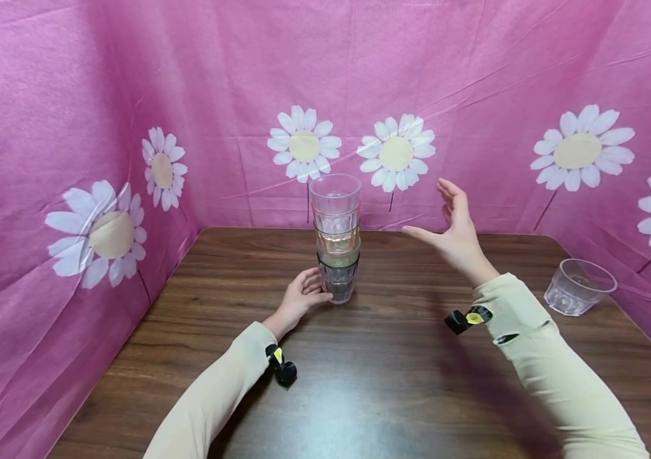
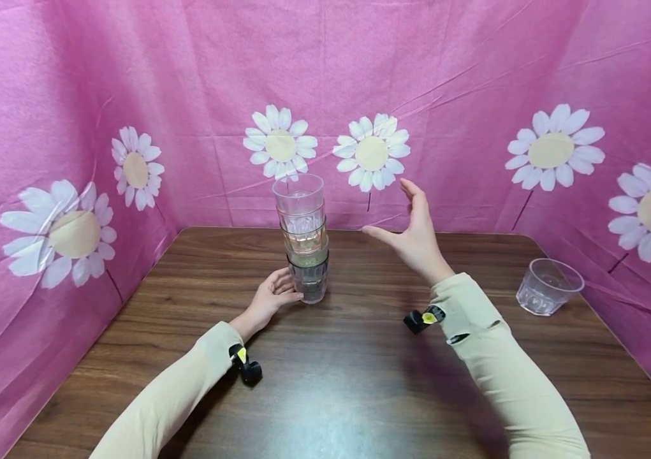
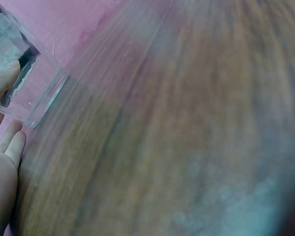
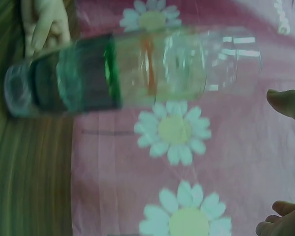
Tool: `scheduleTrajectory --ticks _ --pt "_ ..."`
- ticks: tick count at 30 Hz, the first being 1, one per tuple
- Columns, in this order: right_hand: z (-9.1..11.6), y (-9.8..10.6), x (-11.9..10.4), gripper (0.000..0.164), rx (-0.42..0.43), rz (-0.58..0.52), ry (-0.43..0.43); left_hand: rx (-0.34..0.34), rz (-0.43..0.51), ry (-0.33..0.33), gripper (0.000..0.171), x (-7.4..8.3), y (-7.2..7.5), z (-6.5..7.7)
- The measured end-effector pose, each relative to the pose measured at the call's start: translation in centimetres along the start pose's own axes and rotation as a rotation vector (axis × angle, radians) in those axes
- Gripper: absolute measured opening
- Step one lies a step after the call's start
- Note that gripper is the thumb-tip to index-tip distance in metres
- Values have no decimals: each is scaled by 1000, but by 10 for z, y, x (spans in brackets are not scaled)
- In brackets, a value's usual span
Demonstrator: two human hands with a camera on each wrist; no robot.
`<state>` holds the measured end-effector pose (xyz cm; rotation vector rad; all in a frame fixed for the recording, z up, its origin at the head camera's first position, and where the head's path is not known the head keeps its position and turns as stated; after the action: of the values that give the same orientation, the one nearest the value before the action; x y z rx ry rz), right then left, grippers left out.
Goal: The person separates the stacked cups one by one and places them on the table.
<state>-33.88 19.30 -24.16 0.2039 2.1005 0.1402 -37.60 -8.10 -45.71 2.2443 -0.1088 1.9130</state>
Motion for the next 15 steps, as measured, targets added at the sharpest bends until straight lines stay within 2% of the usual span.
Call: scheduleTrajectory --ticks 8,15 --pt "-7 -39 -23 102 -88 -108 64 3 -6 -7 66 1 0 0" --pt "-11 -68 -39 101 -150 -156 91 3 0 -7 65 0 0 0"
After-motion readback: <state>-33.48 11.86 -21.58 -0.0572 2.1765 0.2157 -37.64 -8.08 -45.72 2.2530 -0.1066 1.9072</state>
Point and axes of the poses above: each hand's wrist, its own z-axis away from the middle knuckle, its own y-axis out of the back of the hand, x = y × z, the point moved 10 cm from there along -z, towards the middle knuckle, and after that the axes turned 10 degrees about -z, right-handed, at the moved point
